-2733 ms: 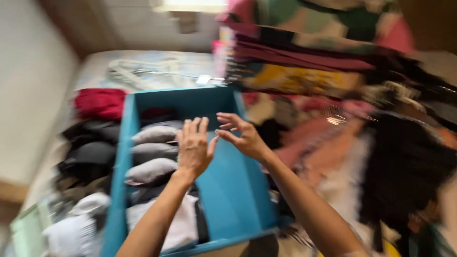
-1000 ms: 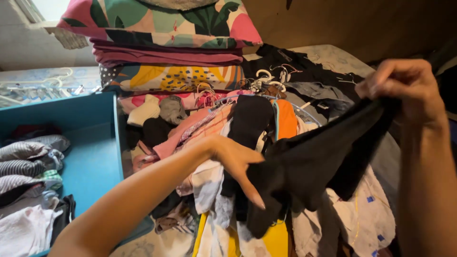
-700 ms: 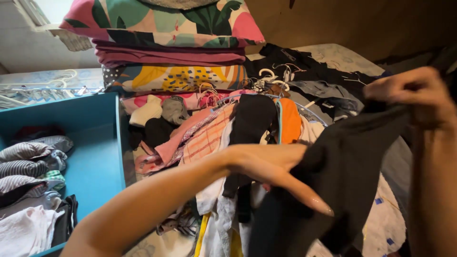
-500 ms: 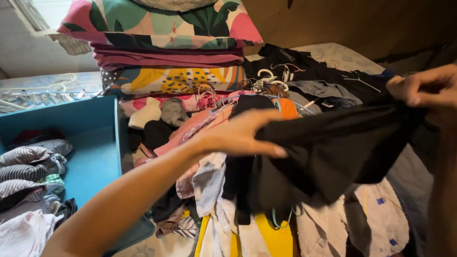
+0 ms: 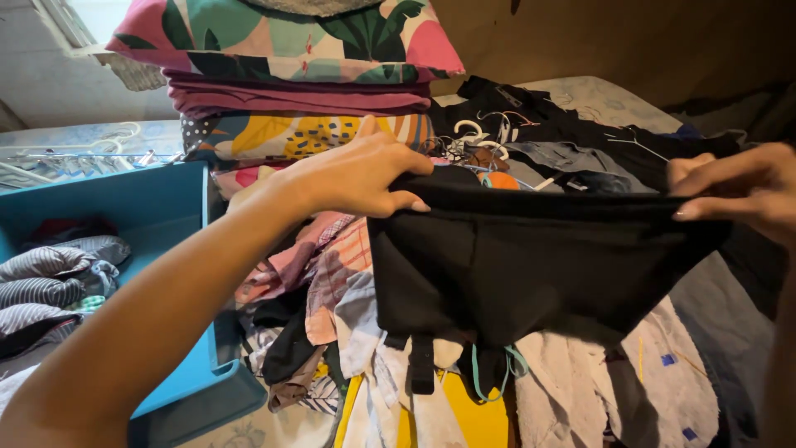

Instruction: Folding and organizing various items of laundry, including underwear, socks, and small towels, into a storage bin.

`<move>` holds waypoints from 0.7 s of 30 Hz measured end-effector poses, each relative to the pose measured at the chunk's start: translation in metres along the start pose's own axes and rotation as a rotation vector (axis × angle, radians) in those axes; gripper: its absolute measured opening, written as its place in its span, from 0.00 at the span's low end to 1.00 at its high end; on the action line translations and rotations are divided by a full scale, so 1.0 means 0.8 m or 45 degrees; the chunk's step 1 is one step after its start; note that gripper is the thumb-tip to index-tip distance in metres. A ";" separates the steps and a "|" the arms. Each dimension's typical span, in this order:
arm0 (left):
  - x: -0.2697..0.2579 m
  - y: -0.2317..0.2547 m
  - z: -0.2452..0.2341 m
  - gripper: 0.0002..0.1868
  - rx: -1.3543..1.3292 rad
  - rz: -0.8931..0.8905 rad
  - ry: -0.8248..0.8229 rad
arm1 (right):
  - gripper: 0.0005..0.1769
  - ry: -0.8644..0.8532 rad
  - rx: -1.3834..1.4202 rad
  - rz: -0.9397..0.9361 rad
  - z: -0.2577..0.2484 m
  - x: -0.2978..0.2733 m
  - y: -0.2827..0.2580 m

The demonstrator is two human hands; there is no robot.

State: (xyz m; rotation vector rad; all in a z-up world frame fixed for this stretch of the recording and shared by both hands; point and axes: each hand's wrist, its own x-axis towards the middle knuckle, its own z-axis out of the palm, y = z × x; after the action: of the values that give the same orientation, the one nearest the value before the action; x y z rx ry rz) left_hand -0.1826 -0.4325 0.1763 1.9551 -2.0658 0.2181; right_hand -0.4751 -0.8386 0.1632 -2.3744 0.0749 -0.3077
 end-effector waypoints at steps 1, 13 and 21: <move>0.001 0.002 -0.001 0.19 -0.002 0.002 0.001 | 0.05 0.001 -0.001 0.003 -0.002 -0.002 0.011; -0.009 0.023 0.006 0.33 -0.180 -0.140 -0.257 | 0.05 0.005 0.207 -0.457 -0.086 0.011 0.178; -0.025 -0.035 0.001 0.31 0.202 -0.016 0.252 | 0.09 -0.182 -0.053 -0.418 -0.076 -0.024 0.118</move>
State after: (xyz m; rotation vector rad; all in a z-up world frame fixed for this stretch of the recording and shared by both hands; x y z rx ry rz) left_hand -0.1540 -0.4161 0.1667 1.9461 -1.9603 0.5653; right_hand -0.5050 -0.9454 0.1382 -2.4392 -0.3821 -0.2910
